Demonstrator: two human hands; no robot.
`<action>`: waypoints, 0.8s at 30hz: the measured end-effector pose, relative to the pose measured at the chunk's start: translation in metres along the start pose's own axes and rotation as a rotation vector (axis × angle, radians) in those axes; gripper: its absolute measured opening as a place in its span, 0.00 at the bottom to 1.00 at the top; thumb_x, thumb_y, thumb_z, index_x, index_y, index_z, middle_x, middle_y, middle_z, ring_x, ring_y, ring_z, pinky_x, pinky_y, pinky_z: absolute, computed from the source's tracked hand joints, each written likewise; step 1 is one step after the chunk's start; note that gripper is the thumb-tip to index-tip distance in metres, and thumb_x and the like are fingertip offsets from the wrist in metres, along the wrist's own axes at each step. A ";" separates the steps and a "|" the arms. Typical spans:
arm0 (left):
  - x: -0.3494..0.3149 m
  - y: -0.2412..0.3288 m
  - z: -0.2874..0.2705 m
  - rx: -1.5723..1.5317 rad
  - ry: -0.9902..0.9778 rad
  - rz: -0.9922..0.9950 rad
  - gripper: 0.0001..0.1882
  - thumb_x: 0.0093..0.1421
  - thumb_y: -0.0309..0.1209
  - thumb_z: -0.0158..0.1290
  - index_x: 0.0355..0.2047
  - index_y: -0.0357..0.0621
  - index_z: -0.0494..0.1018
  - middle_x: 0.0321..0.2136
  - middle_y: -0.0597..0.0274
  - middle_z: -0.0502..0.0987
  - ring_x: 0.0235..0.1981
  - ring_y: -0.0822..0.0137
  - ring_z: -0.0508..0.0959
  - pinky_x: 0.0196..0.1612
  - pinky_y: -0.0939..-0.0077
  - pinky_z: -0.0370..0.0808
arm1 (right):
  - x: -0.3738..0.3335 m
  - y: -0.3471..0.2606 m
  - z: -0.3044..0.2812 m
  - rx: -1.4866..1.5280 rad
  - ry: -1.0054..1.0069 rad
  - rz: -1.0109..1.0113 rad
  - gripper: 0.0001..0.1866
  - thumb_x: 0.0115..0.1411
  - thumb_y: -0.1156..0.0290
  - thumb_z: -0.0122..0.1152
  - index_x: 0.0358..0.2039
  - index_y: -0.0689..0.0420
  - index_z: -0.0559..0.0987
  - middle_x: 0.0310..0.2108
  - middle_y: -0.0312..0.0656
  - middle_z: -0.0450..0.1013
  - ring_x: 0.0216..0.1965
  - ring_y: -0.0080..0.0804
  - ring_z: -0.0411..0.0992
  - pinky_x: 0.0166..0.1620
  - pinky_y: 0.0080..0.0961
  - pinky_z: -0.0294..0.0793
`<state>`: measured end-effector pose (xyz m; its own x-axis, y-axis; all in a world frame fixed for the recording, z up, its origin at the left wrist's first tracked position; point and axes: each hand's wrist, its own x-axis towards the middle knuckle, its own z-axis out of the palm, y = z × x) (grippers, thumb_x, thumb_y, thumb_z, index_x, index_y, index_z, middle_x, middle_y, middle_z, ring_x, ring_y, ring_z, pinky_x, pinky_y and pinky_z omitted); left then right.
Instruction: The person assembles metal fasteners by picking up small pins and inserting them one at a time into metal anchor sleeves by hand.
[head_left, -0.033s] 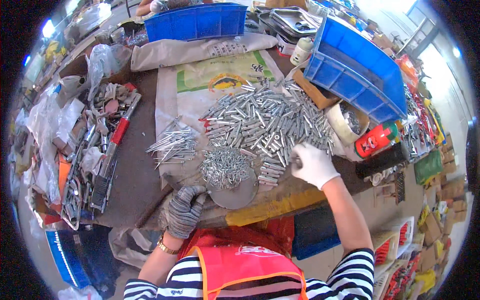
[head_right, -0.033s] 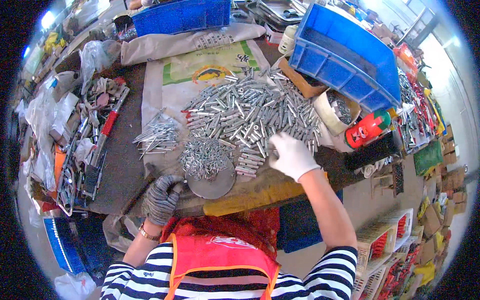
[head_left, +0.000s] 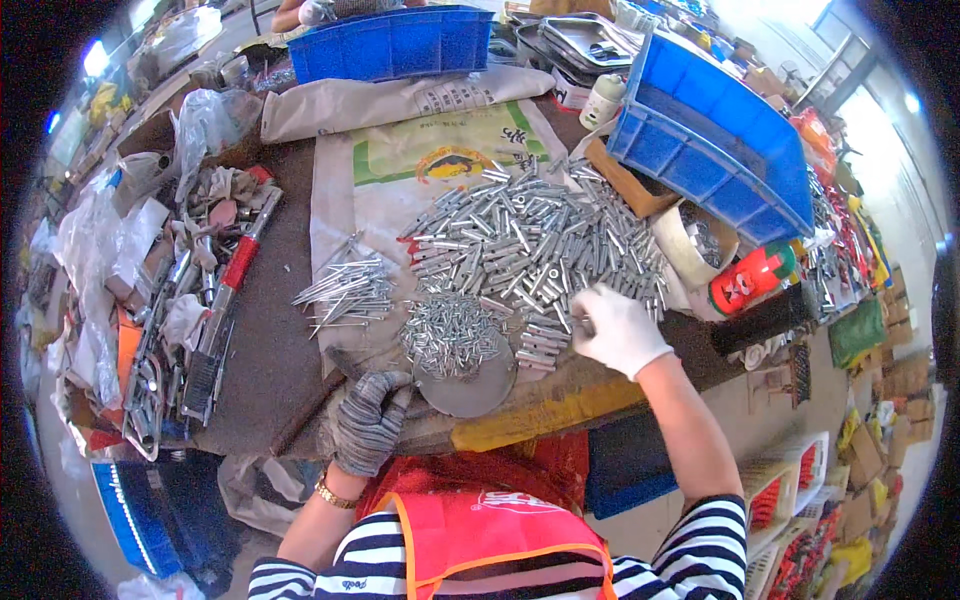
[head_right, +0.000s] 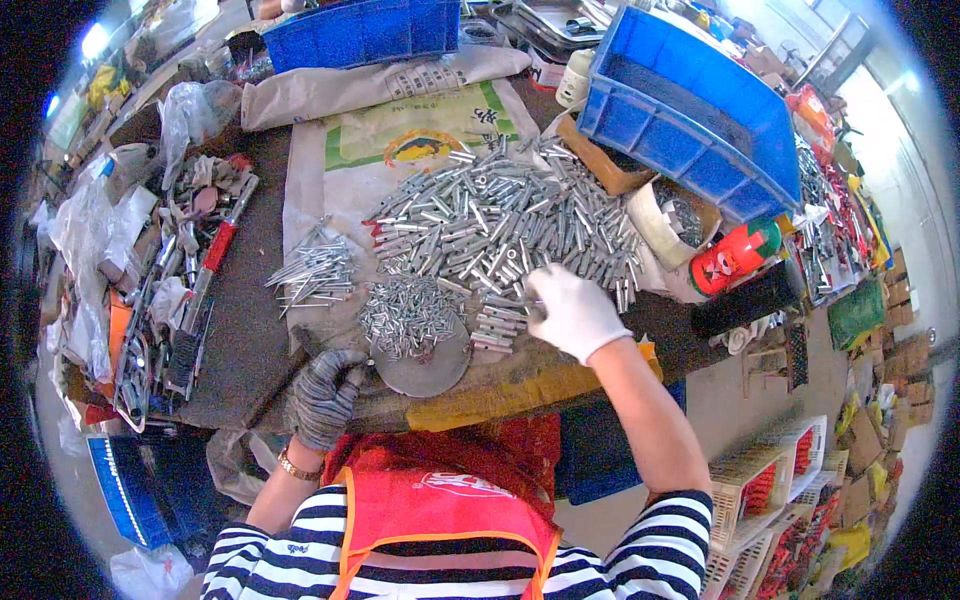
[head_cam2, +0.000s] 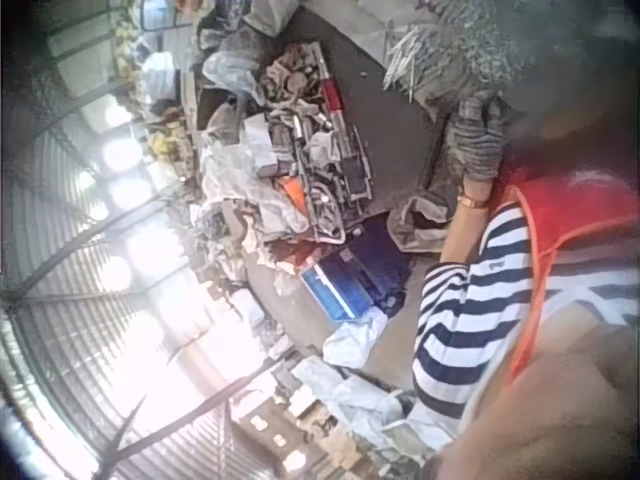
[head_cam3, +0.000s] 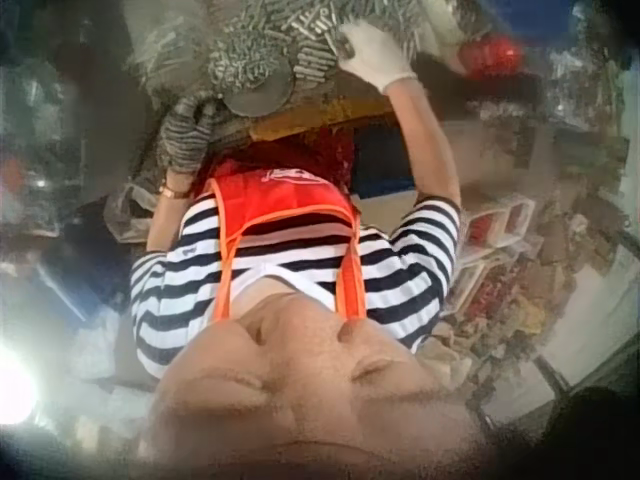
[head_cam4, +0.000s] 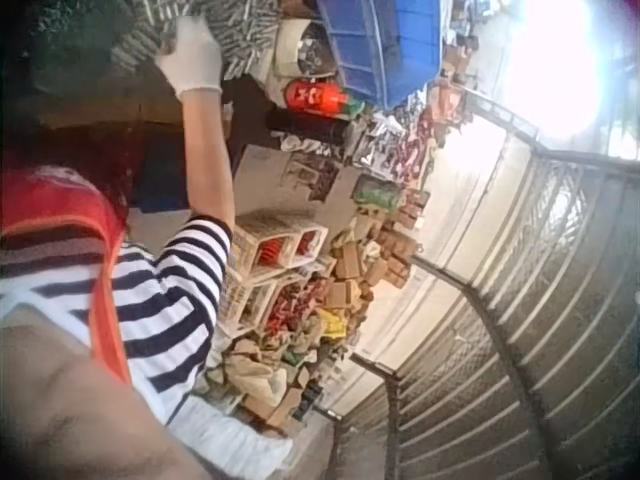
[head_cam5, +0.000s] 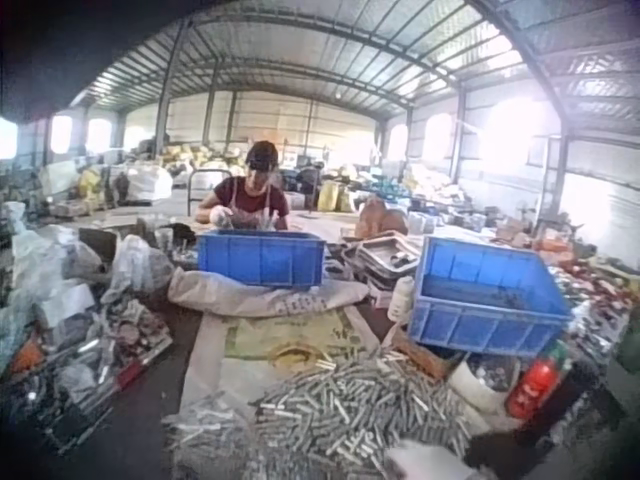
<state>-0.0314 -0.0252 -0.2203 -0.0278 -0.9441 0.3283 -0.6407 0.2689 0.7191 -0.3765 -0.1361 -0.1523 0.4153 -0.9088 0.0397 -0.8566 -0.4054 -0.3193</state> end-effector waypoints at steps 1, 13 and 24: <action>0.000 0.000 0.001 -0.002 -0.002 0.003 0.08 0.60 0.25 0.60 0.40 0.45 0.79 0.35 0.56 0.81 0.37 0.57 0.82 0.43 0.66 0.78 | 0.003 -0.006 0.003 -0.005 -0.015 -0.036 0.14 0.50 0.68 0.66 0.37 0.53 0.75 0.38 0.49 0.74 0.38 0.52 0.77 0.43 0.44 0.78; 0.001 0.003 -0.001 -0.055 -0.005 0.003 0.09 0.58 0.24 0.61 0.41 0.45 0.79 0.35 0.57 0.81 0.37 0.57 0.82 0.43 0.67 0.78 | 0.003 -0.033 0.020 -0.044 -0.199 -0.093 0.17 0.51 0.65 0.67 0.40 0.54 0.76 0.37 0.50 0.74 0.38 0.52 0.77 0.42 0.45 0.79; 0.004 0.006 -0.002 -0.062 -0.038 -0.021 0.09 0.59 0.25 0.60 0.41 0.44 0.79 0.34 0.56 0.81 0.35 0.57 0.82 0.41 0.67 0.78 | -0.021 -0.035 0.034 0.157 0.089 -0.010 0.13 0.55 0.65 0.68 0.40 0.53 0.78 0.36 0.46 0.75 0.38 0.49 0.77 0.42 0.41 0.78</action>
<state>-0.0339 -0.0271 -0.2132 -0.0450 -0.9560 0.2900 -0.5928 0.2592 0.7625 -0.3446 -0.0992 -0.1737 0.3886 -0.9128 0.1253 -0.7914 -0.4004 -0.4619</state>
